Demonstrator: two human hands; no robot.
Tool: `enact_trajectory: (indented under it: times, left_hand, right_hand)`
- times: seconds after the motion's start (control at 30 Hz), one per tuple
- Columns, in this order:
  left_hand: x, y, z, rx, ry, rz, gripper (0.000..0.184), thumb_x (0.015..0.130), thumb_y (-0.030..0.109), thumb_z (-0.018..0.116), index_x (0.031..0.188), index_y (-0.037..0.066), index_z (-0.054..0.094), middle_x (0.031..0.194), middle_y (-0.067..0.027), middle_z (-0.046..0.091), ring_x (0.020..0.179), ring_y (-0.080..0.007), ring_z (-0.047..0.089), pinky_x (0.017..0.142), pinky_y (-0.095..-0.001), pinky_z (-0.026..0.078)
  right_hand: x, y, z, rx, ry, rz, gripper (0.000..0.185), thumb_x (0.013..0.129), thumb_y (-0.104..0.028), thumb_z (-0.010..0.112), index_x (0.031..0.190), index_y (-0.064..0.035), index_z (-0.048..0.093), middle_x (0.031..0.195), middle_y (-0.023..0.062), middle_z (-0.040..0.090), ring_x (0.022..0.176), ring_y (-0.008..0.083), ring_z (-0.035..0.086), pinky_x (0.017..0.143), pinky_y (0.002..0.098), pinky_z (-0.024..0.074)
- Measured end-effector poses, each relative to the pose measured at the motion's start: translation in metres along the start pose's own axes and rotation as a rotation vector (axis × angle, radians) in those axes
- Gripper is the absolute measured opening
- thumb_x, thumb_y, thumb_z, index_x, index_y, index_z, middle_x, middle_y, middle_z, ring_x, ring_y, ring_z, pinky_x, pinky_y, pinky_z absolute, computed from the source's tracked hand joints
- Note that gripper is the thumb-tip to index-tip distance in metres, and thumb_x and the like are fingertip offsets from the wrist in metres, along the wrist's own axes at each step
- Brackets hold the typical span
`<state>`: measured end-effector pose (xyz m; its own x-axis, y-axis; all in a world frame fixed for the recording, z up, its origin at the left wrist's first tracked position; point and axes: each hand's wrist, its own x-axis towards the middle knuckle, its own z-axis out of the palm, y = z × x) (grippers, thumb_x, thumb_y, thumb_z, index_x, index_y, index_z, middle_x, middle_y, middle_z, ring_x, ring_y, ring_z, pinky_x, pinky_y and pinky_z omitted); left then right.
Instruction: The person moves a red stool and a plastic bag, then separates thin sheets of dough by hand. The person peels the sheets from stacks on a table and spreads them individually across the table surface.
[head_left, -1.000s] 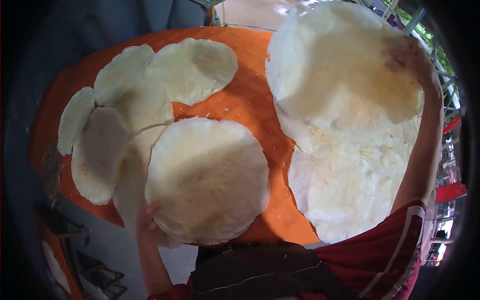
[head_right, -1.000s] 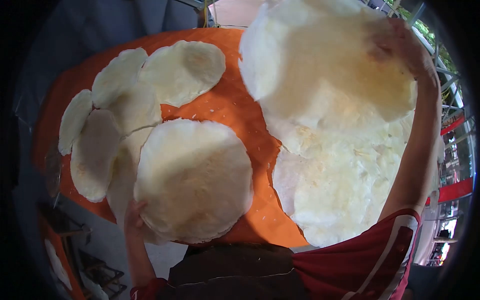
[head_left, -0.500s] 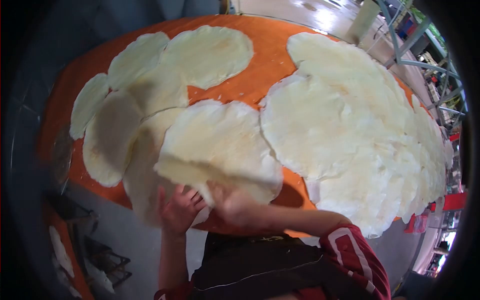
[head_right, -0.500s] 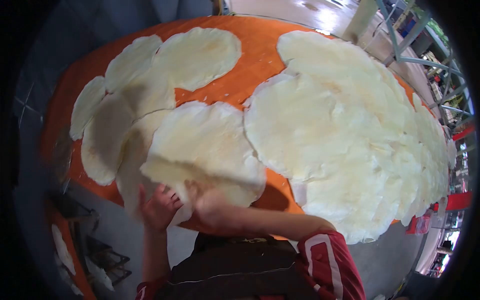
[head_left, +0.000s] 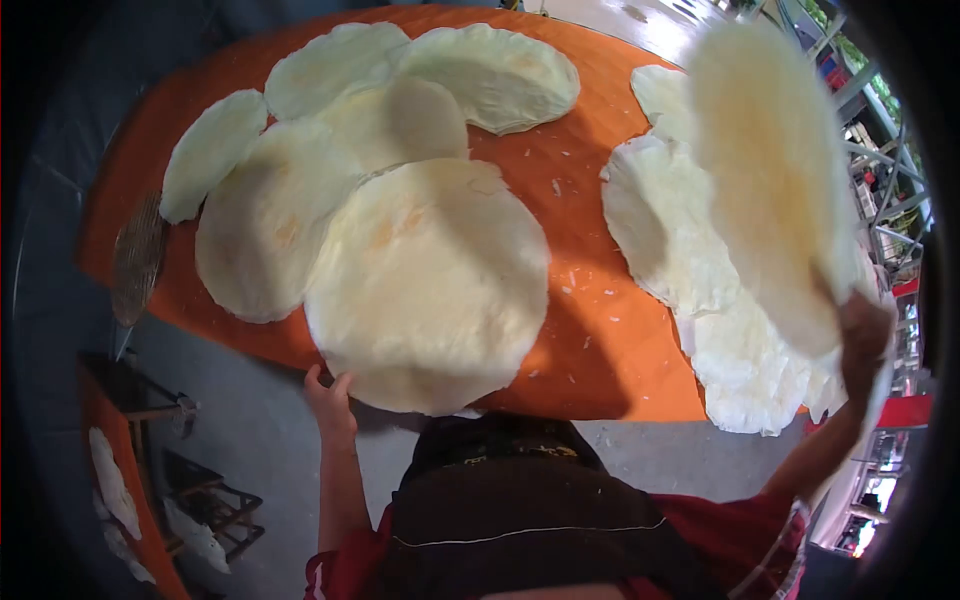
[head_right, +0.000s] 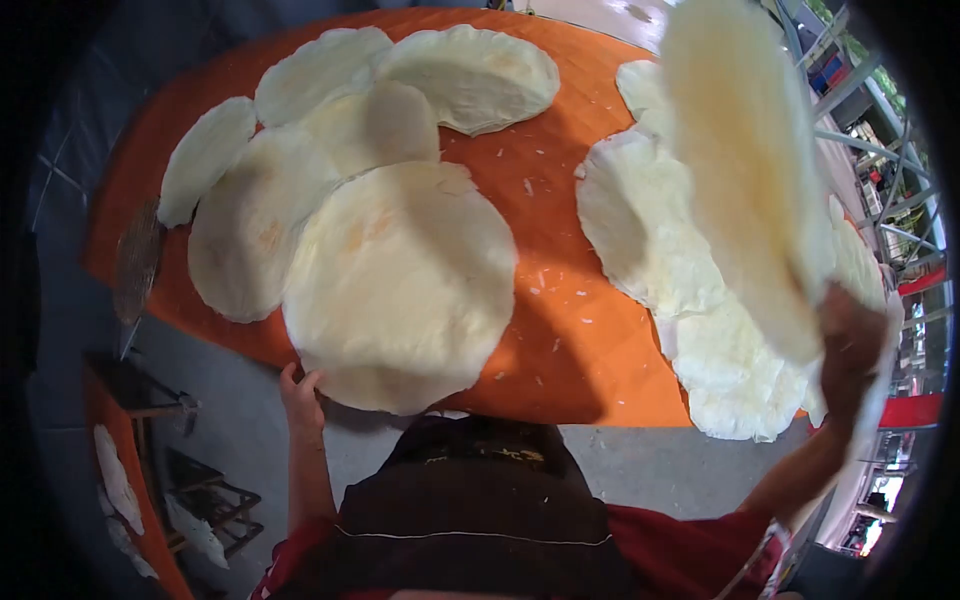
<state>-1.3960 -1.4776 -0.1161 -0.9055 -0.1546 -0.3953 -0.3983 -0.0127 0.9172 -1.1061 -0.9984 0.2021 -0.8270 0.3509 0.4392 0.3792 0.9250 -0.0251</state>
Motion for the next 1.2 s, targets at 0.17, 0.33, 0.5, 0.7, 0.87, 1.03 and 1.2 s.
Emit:
enact_trajectory:
  times: [0.17,0.33,0.5,0.7,0.87,1.03,1.2]
  left_hand:
    - [0.000,0.015,-0.039,-0.472,-0.350,-0.351,0.044,0.074,0.000,0.056,0.113,-0.002,0.037,0.100,-0.0139,0.051,0.085,-0.0234,0.056,0.072,-0.0349,0.048]
    - [0.004,0.037,-0.021,-0.493,-0.551,-0.281,0.034,0.080,0.002,0.053,0.111,0.003,0.042,0.096,-0.0106,0.055,0.083,-0.0174,0.057,0.065,-0.0243,0.050]
    - [0.022,0.030,-0.012,-0.479,-0.759,-0.251,0.049,0.077,0.002,0.058,0.120,0.010,0.034,0.107,-0.0065,0.050,0.092,-0.0162,0.054,0.069,-0.0235,0.049]
    - [0.026,0.027,0.006,-0.416,-0.629,-0.031,0.057,0.075,0.002,0.061,0.123,0.010,0.031,0.110,-0.0043,0.049,0.101,-0.0137,0.048,0.086,-0.0291,0.040]
    - [0.023,0.031,0.019,-0.143,-0.576,0.203,0.035,0.082,0.006,0.051,0.115,0.002,0.041,0.103,-0.0066,0.052,0.093,-0.0116,0.050,0.080,-0.0277,0.041]
    - [0.006,0.082,0.026,-0.196,-0.647,0.274,0.039,0.082,-0.001,0.045,0.120,-0.002,0.037,0.113,-0.0110,0.049,0.099,-0.0171,0.049,0.084,-0.0297,0.040]
    - [0.006,0.094,0.016,-0.291,-0.694,0.228,0.041,0.082,-0.002,0.044,0.122,-0.001,0.036,0.119,-0.0113,0.045,0.106,-0.0203,0.045,0.090,-0.0335,0.035]
  right_hand:
    - [-0.072,-0.092,0.154,0.087,-0.517,0.107,0.027,0.071,0.000,0.044,0.093,-0.0007,0.060,0.077,0.0209,0.059,0.071,0.0348,0.058,0.063,0.0391,0.0462]
    - [-0.026,-0.239,0.189,0.431,-0.759,0.002,0.055,0.069,-0.023,0.068,0.115,-0.0014,0.046,0.092,0.0194,0.060,0.086,0.0312,0.058,0.074,0.0373,0.0450]
    - [0.019,-0.367,0.248,0.859,-0.567,-0.381,0.086,0.059,-0.039,0.073,0.122,0.0032,0.033,0.119,0.0228,0.042,0.109,0.0317,0.044,0.090,0.0344,0.0369]
    - [0.020,-0.380,0.312,1.037,-1.028,-0.138,0.067,0.066,-0.022,0.069,0.119,0.0033,0.037,0.111,0.0207,0.050,0.100,0.0244,0.052,0.082,0.0318,0.0425]
    - [0.024,-0.375,0.273,0.994,-1.030,0.058,0.047,0.073,-0.011,0.064,0.113,0.0033,0.044,0.104,0.0157,0.056,0.092,0.0169,0.054,0.076,0.0283,0.0456]
    - [0.018,-0.298,0.226,1.013,-0.552,0.106,0.051,0.069,-0.017,0.059,0.114,0.0037,0.043,0.104,0.0224,0.053,0.092,0.0336,0.054,0.078,0.0342,0.0448]
    - [-0.070,-0.202,0.234,0.009,-0.281,0.241,0.056,0.072,-0.012,0.050,0.123,0.0009,0.031,0.125,0.0239,0.033,0.115,0.0387,0.033,0.091,0.0473,0.0302]
